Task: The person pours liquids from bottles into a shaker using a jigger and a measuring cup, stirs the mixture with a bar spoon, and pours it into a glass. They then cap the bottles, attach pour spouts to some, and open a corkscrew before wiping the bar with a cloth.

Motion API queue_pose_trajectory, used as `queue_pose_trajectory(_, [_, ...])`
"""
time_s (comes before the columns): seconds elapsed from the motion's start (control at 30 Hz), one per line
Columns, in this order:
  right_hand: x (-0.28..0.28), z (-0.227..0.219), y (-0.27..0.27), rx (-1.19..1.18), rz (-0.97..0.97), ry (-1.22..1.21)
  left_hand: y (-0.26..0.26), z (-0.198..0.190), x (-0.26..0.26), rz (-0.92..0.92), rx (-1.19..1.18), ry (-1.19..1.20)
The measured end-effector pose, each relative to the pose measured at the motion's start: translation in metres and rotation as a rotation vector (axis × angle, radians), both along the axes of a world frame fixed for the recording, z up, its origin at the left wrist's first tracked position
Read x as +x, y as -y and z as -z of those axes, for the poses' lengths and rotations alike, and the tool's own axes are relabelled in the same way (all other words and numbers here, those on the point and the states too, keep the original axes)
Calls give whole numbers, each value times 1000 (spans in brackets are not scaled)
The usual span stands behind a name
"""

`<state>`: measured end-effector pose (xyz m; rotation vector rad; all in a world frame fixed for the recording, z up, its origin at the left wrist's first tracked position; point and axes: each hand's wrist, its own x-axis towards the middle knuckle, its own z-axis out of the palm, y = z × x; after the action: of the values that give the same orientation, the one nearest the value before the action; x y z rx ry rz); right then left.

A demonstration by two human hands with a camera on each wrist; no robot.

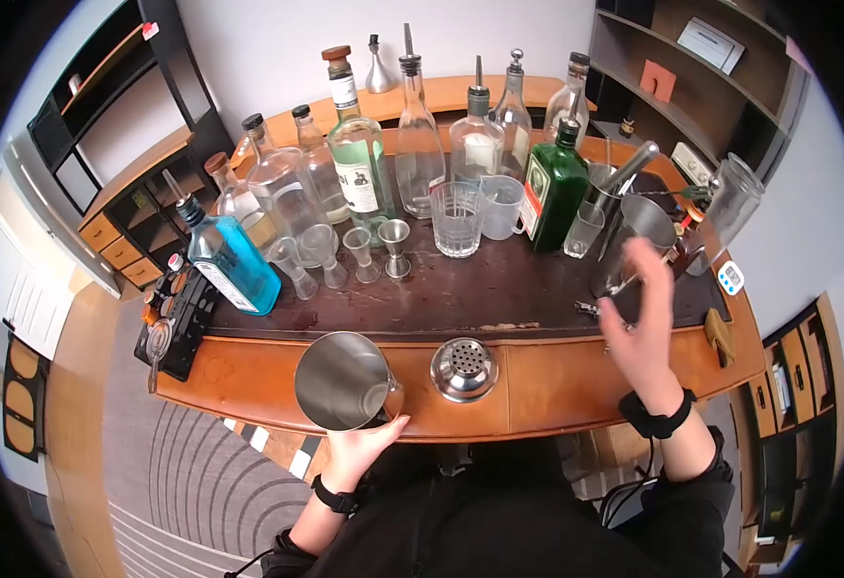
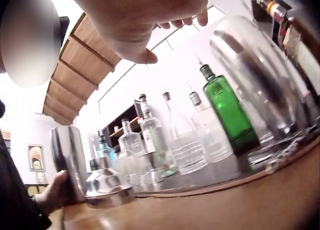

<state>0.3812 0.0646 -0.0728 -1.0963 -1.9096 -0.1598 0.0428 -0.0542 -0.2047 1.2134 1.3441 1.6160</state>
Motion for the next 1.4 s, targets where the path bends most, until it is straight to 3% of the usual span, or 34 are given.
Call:
queue_pose_trajectory(0.1, [-32,4,5,-443,-368,122,-1,4,-3,-6,42,-53])
queue_pose_trajectory(0.2, [-63,18,8,-726,-565,195,0,12,-6,-45,106,-189])
queue_pose_trajectory(0.3, [-86,35,3,-753,-675,203,2,15,-2,-40,49,-21])
queue_pose_trajectory(0.4, [-98,51,-1,-853,-706,153,2,20,-4,-18,35,-6])
queue_pose_trajectory(0.47, [-101,59,-2,-848,-694,133,2,21,-7,-10,38,6])
queue_pose_trajectory(0.53, [-102,64,0,-806,-683,122,5,32,-19,172,21,-230])
queue_pose_trajectory(0.57, [-102,64,0,-809,-680,121,4,35,-20,175,19,-229])
queue_pose_trajectory(0.67, [-102,62,4,-776,-664,122,4,33,-16,173,4,-218])
queue_pose_trajectory(0.73, [-102,61,4,-797,-625,151,2,23,-6,11,-4,-56])
queue_pose_trajectory(0.87, [-104,52,6,-883,-587,172,3,16,-5,0,13,-107])
queue_pose_trajectory(1.07, [-103,55,5,-808,-595,169,4,11,-4,49,-58,-65])
queue_pose_trajectory(1.13, [-104,52,6,-749,-619,152,4,17,-4,6,28,-101])
queue_pose_trajectory(1.27, [-109,20,5,-836,-638,-26,5,19,-6,4,20,-135])
queue_pose_trajectory(1.4, [-121,-19,1,-612,-740,-218,8,26,-13,43,-47,-206])
